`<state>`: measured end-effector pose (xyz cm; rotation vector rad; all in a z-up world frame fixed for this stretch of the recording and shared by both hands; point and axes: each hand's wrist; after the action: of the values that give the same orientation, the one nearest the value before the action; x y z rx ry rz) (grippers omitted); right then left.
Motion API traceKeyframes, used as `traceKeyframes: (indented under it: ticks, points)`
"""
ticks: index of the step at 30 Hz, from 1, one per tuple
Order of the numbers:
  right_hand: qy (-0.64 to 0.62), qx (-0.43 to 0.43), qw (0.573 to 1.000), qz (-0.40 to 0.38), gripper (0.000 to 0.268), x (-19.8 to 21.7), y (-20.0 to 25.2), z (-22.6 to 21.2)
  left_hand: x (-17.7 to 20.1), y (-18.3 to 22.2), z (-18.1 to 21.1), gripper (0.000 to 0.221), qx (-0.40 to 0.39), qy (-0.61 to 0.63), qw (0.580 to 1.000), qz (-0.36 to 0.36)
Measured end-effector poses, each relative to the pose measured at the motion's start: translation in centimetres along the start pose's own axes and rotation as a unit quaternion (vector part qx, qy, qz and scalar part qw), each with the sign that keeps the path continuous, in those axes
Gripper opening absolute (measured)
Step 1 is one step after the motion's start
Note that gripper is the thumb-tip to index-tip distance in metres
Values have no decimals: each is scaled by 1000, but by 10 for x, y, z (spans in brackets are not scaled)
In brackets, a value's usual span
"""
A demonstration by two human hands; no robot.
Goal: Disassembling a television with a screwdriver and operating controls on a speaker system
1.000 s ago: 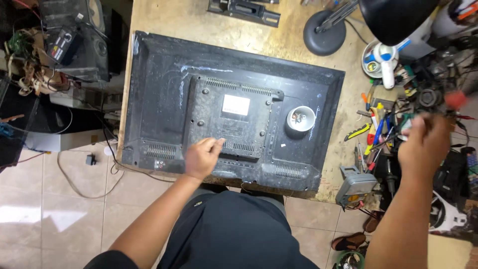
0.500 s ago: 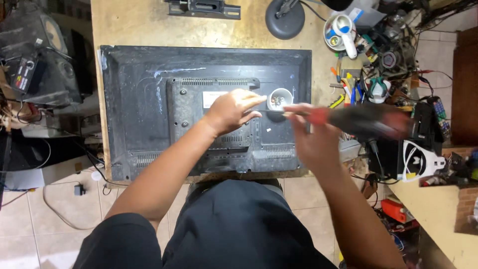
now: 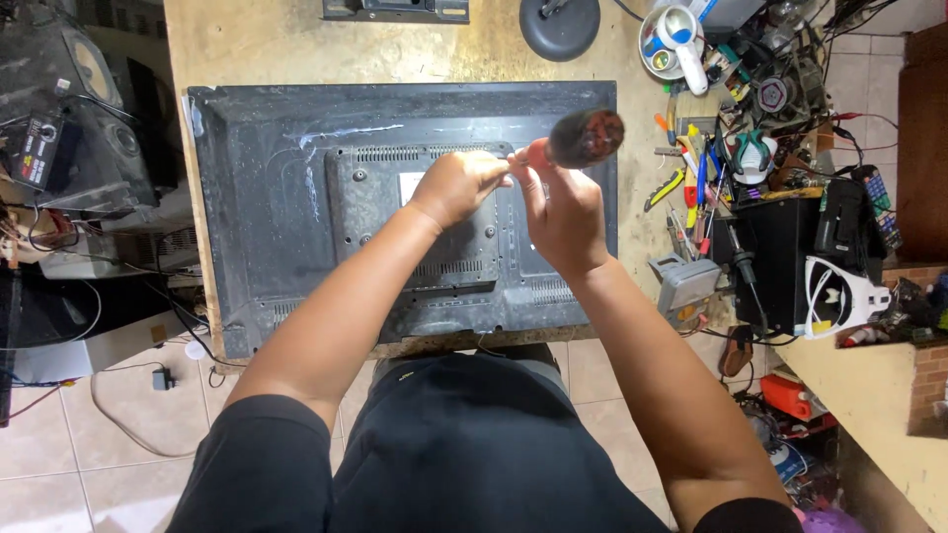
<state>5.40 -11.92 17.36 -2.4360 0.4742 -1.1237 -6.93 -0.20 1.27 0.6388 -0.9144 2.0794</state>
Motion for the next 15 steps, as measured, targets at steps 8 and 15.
traceKeyframes:
  ticks: [8, 15]
  points:
    - [11, -20, 1000, -2, 7, -8, 7, 10, -8, 3, -6, 13, -6, 3, 1000, 2]
    - [59, -22, 998, -2, 6, -13, 12, 12, -20, 13, -11, 11, 13, -7, 1000, 6]
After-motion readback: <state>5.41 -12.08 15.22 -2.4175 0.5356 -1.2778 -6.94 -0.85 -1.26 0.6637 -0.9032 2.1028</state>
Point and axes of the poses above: each hand's wrist, its own y-axis away from the middle knuckle, its own x-axis out of the back of the hand, z = x × y, and after that the axes turned 3 degrees about -y, right-handed
